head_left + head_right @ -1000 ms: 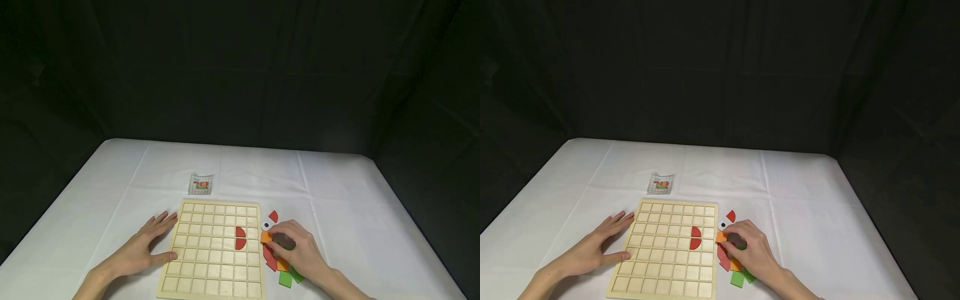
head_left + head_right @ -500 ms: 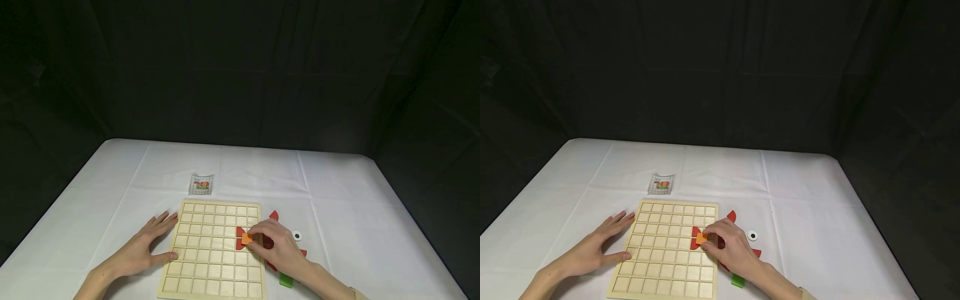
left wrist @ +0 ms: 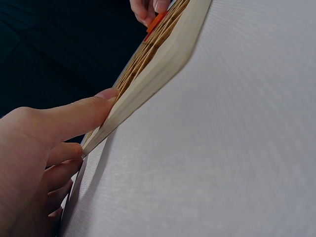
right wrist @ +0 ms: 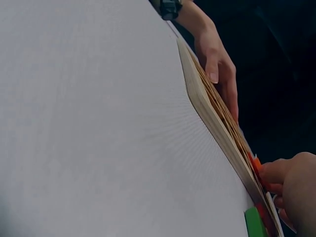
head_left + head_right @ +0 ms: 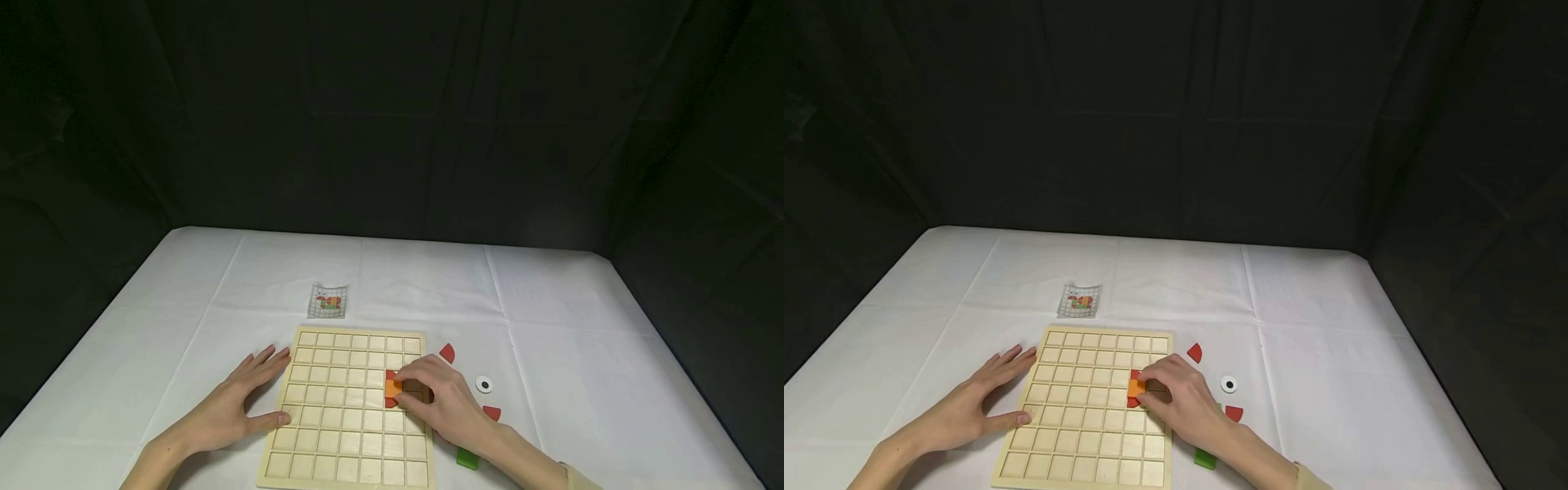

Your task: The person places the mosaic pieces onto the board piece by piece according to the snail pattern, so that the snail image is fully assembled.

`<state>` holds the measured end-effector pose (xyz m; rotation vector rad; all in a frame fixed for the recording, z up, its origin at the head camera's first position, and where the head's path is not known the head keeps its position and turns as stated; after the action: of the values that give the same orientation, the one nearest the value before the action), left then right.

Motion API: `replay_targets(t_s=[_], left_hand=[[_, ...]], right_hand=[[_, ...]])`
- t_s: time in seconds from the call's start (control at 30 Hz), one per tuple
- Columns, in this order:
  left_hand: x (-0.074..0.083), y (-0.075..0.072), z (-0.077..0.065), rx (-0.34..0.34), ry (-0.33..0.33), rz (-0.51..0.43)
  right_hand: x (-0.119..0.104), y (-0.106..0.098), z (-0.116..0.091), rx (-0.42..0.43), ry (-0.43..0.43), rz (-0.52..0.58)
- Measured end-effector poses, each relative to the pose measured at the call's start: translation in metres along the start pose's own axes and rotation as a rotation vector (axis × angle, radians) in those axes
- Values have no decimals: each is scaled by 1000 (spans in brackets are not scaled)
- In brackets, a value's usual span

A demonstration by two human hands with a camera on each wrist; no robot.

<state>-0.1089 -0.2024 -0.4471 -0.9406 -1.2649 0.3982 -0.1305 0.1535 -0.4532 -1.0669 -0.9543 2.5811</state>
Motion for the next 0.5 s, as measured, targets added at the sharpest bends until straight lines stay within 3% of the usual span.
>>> replay_targets(t_s=[0.5], left_hand=[[0,0,0,9,10,2]], right_hand=[[-2,3,4,18,9,-6]])
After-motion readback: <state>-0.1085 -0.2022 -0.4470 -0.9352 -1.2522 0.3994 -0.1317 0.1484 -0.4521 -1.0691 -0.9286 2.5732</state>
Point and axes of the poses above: each hand's wrist, its own z-axis towards the middle knuckle, its own y-axis out of the palm, x = y × z, the point moved 1 cm from there along z, towards the middle knuckle, and after that the axes turned 3 degrees about z, right-handed, at the moved point
